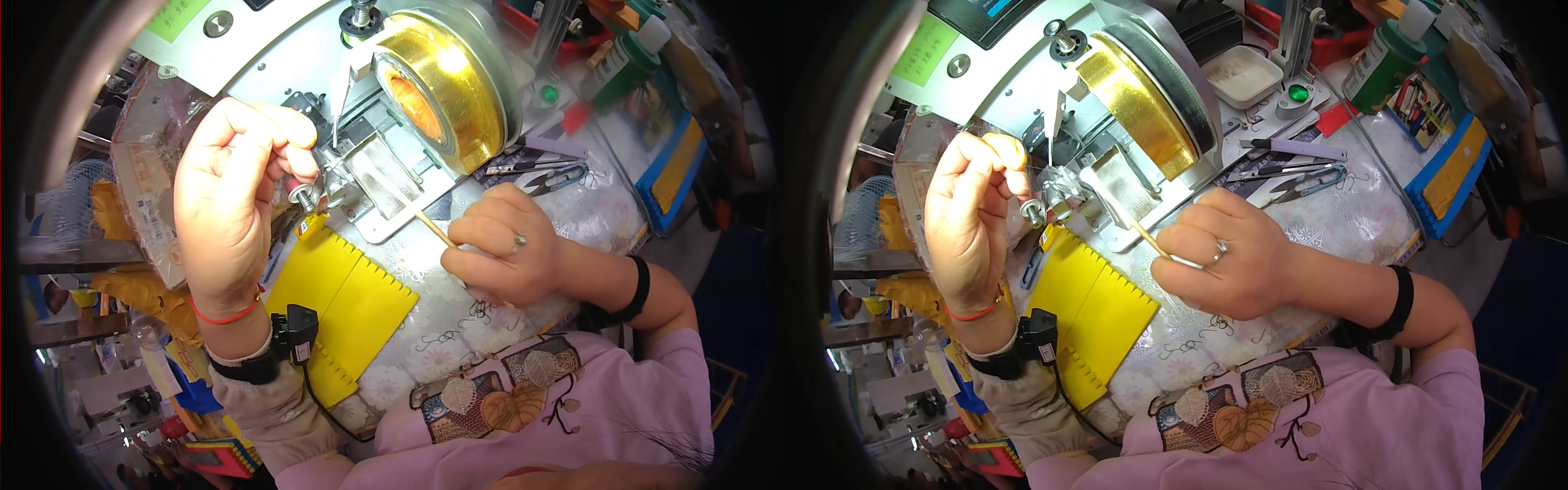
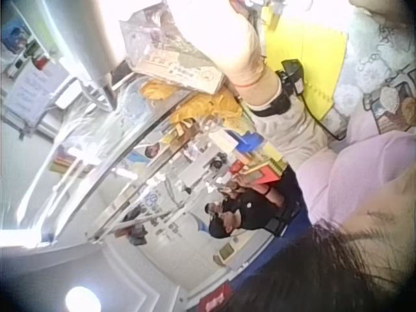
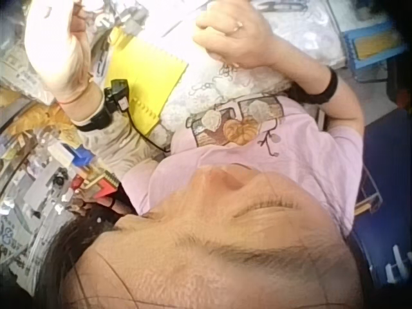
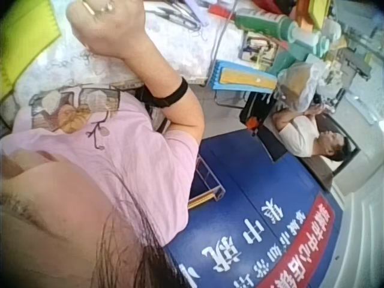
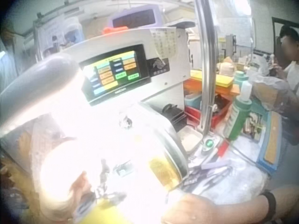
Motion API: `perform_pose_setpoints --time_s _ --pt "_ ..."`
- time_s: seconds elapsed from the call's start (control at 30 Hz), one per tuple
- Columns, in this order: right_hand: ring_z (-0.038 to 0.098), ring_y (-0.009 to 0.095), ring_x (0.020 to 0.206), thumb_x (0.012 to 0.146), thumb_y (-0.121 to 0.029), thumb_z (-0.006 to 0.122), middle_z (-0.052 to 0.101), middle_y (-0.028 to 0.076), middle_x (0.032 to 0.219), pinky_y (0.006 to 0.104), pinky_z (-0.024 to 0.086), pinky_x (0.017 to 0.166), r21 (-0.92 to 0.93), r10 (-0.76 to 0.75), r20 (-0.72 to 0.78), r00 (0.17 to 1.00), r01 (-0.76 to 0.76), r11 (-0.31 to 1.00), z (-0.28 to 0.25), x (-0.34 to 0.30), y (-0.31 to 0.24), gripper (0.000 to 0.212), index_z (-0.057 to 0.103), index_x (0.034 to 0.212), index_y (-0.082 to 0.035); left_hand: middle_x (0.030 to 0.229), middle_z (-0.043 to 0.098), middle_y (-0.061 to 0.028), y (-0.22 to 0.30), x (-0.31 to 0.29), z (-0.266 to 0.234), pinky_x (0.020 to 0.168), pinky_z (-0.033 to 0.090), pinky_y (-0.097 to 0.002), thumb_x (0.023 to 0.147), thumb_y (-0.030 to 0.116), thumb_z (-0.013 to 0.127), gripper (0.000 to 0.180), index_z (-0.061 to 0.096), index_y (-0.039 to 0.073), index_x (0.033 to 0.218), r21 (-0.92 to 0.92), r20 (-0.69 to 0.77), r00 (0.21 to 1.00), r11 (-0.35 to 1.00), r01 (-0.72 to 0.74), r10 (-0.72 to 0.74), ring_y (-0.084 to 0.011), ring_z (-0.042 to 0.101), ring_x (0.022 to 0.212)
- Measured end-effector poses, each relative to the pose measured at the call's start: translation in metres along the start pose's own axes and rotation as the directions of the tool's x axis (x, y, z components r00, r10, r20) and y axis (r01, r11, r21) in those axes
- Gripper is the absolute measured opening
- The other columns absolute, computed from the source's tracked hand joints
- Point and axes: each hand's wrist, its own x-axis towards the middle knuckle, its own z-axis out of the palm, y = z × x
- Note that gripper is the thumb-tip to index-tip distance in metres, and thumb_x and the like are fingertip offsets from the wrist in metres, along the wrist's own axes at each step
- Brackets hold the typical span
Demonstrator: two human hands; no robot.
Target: The operator uses an automated machine and hand tools to assemble small electrical connectors and wires.
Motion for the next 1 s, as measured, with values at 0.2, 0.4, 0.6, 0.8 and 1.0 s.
perform_pose_setpoints --time_s 0.2,0.4,0.6,0.8,1.0 --pt "0.054 0.022 0.085 0.076 -0.014 0.061 0.054 0.006 0.102 0.0362 0.044 0.073 -0.174 0.175 0.337 0.925 -0.122 0.977 0.007 -0.017 -0.015 0.028 0.065 0.103 -0.008 0.095 0.065 -0.0123 0.006 -0.006 0.011 0.07 0.049 -0.0252 0.099 0.001 0.046 0.01 0.056 -0.001 0.096 0.185 -0.028 0.999 0.983 -0.019 0.024 -0.0121 0.06 0.075" --pt "0.053 0.019 0.081 0.076 -0.015 0.059 0.051 0.003 0.09 0.0308 0.044 0.069 0.224 0.044 0.256 0.966 -0.103 0.969 0.014 -0.032 -0.042 0.028 0.06 0.103 -0.008 0.097 0.06 -0.0148 -0.003 -0.018 0.025 0.072 0.05 -0.0256 0.098 -0.003 0.044 0.006 0.05 -0.002 0.096 0.299 0.044 0.977 0.93 -0.212 0.208 -0.0133 0.058 0.076" --pt "0.055 0.017 0.079 0.076 -0.013 0.063 0.056 0.002 0.092 0.0293 0.045 0.064 0.318 -0.03 0.234 0.972 -0.048 0.947 0.017 -0.04 -0.043 0.031 0.064 0.107 -0.009 0.098 0.057 -0.0173 -0.012 -0.032 0.031 0.075 0.05 -0.027 0.094 -0.008 0.041 0.009 0.048 -0.002 0.096 0.374 0.043 0.95 0.877 -0.302 0.309 -0.017 0.057 0.083" --pt "0.055 0.017 0.077 0.075 -0.012 0.063 0.057 0.001 0.091 0.0292 0.045 0.063 0.35 -0.007 0.191 0.982 -0.061 0.935 0.017 -0.04 -0.043 0.03 0.064 0.104 -0.009 0.093 0.061 -0.0174 -0.015 -0.052 0.03 0.074 0.051 -0.0306 0.089 -0.008 0.046 0.009 0.051 -0.003 0.094 0.586 0.106 0.946 0.749 -0.309 0.307 -0.0209 0.06 0.08" --pt "0.053 0.02 0.08 0.076 -0.013 0.06 0.051 0.003 0.087 0.0307 0.045 0.068 0.362 0.035 0.208 0.978 -0.11 0.926 0.01 -0.034 -0.043 0.023 0.06 0.098 -0.007 0.084 0.065 -0.0169 -0.01 -0.049 0.027 0.068 0.051 -0.0318 0.082 -0.01 0.052 0.01 0.053 -0.003 0.088 0.713 0.237 0.925 0.594 -0.373 0.297 -0.0246 0.063 0.072"
